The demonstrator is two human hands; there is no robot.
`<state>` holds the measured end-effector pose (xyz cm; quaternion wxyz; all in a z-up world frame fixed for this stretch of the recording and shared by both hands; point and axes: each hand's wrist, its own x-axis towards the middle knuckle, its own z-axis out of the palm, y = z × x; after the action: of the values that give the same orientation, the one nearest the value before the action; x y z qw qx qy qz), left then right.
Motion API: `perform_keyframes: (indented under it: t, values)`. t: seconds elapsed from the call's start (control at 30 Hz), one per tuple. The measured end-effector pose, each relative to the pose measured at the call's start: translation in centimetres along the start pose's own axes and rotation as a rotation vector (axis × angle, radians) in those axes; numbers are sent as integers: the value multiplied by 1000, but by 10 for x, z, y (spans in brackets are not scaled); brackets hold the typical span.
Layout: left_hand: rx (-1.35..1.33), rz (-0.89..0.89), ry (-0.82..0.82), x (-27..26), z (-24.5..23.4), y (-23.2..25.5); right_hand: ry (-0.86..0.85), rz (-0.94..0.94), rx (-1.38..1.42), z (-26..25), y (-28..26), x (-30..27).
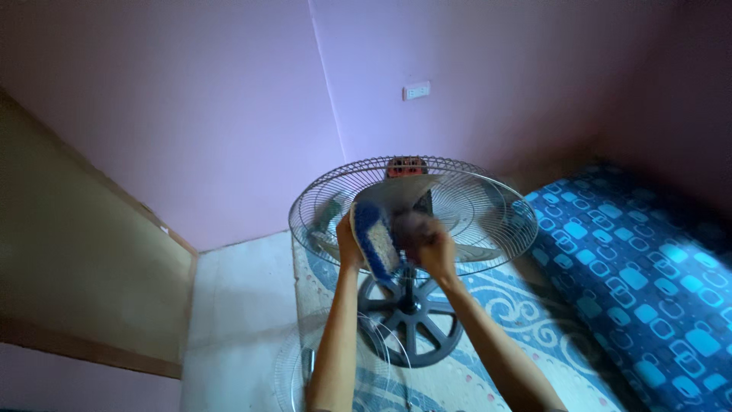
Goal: The person cleans the blades and cage of an electric fan using a brush and a cloth. They wipe each blade and the metal cage thoroughly.
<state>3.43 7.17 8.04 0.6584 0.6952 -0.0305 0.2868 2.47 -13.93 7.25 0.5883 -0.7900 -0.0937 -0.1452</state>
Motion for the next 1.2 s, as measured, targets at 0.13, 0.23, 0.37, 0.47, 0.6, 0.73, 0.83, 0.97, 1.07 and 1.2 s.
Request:
perform_keyframes:
  t: [0.13,0.23,0.37,0.47,0.6,0.73,0.83,0.97,1.07,1.2]
  values:
    - [-184,-74,49,0,-9,-41,396,-480,-4,-21,-65,27]
    - [-292,-128,45,2,-11,-67,391,-618,-129,-18,-92,35]
    - [-648,-287,57,6,-10,-76,185,-657,-349,0,-74,22]
    - [-602,-321,80,5,-14,-67,63,-638,-443,8,-38,11]
    - [-637,-365,59,4,-17,-50,-181,-368,-181,-1,13,15]
    - [348,383,190,3,-25,-22,-165,87,320,-24,34,36]
    - [-361,-4,189,8,-25,8,-41,210,851,-39,19,64]
    - [-151,193,97,18,-13,39,-168,249,1132,-44,-8,101]
    - [-146,242,90,25,-2,48,-104,548,1064,-35,-5,109]
    - [-140,229,125,23,-5,45,-294,681,966,6,19,121]
